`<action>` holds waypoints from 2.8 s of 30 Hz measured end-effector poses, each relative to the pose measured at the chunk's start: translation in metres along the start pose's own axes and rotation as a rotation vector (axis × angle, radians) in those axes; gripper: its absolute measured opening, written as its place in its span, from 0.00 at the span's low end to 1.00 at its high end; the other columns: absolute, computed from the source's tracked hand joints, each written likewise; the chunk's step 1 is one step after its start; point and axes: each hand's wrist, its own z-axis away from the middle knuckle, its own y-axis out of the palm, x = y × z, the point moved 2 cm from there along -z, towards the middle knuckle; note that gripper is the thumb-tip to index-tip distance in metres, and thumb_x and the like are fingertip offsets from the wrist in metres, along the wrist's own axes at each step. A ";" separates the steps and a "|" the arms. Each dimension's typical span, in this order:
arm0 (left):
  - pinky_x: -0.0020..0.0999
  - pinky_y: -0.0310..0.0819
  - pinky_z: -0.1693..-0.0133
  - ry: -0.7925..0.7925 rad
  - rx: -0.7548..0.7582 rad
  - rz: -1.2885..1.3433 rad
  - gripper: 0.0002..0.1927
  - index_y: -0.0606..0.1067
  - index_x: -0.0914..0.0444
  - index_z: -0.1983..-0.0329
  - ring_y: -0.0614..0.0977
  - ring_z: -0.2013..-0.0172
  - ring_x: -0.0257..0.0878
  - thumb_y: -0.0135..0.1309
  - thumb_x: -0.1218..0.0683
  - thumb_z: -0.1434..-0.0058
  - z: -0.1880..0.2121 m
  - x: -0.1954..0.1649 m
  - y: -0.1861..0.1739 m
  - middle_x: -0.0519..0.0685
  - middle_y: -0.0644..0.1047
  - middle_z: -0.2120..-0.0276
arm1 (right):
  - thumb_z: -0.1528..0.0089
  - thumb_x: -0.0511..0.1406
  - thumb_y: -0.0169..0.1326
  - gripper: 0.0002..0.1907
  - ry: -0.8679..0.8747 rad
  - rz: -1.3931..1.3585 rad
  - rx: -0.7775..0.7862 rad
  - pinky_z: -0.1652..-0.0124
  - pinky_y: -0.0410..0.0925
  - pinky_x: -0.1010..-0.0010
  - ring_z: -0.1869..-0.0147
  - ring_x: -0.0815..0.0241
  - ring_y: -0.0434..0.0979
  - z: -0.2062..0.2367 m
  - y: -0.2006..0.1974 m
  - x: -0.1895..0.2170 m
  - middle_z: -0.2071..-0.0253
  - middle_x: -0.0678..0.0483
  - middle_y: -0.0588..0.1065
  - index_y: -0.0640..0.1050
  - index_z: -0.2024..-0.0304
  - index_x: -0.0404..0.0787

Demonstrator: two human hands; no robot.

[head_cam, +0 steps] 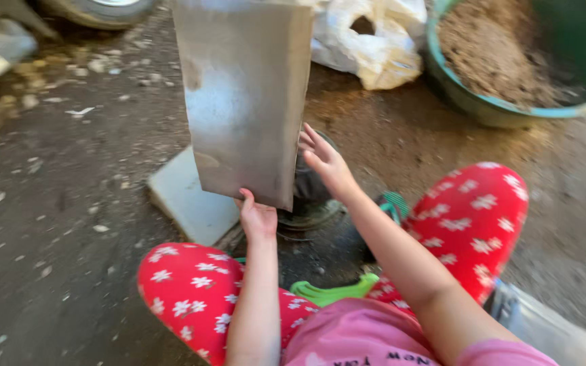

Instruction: The person sits on the ground and wipes rectangular metal sheets with a dark cloth. They handle the sheets one at a time, wiping each side and stacking them on a nearby pile.

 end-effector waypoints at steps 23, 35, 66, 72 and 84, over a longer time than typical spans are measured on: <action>0.49 0.75 0.43 -0.243 0.047 -0.731 0.21 0.64 0.53 0.28 0.79 0.43 0.50 0.45 0.56 0.23 -0.012 0.044 -0.009 0.54 0.75 0.37 | 0.26 0.41 0.38 0.19 -0.090 0.587 -2.525 0.45 0.77 0.59 0.45 0.56 0.82 0.909 -0.042 0.318 0.48 0.50 0.80 0.75 0.46 0.36; 0.36 0.73 0.69 0.098 -0.129 -0.758 0.12 0.70 0.62 0.53 0.76 0.72 0.43 0.45 0.63 0.41 -0.032 -0.006 -0.006 0.55 0.77 0.64 | 0.33 0.45 0.55 0.35 1.445 1.391 -1.894 0.34 0.58 0.37 0.25 0.28 0.55 0.814 -0.107 0.255 0.28 0.30 0.58 0.64 0.27 0.38; 0.49 0.75 0.46 0.154 -1.414 -1.426 0.20 0.79 0.70 0.53 0.81 0.48 0.62 0.58 0.56 0.47 -0.027 -0.180 -0.185 0.68 0.80 0.53 | 0.33 0.47 0.60 0.25 -0.069 1.645 0.067 0.32 0.56 0.39 0.23 0.30 0.60 0.007 -0.004 -0.108 0.22 0.36 0.60 0.77 0.34 0.51; 0.48 0.77 0.49 -0.044 -1.612 -1.153 0.20 0.80 0.69 0.53 0.83 0.50 0.60 0.58 0.51 0.45 -0.043 -0.183 -0.196 0.66 0.81 0.54 | 0.35 0.48 0.60 0.28 -0.053 1.662 0.044 0.32 0.57 0.41 0.24 0.32 0.62 0.005 0.000 -0.104 0.23 0.37 0.61 0.77 0.33 0.55; 0.44 0.77 0.49 -0.070 -1.562 -0.907 0.25 0.79 0.71 0.49 0.83 0.48 0.55 0.64 0.51 0.46 -0.036 -0.191 -0.186 0.64 0.80 0.48 | 0.36 0.49 0.59 0.27 -0.079 1.675 0.013 0.32 0.57 0.44 0.26 0.31 0.64 0.002 0.002 -0.101 0.24 0.38 0.62 0.78 0.34 0.56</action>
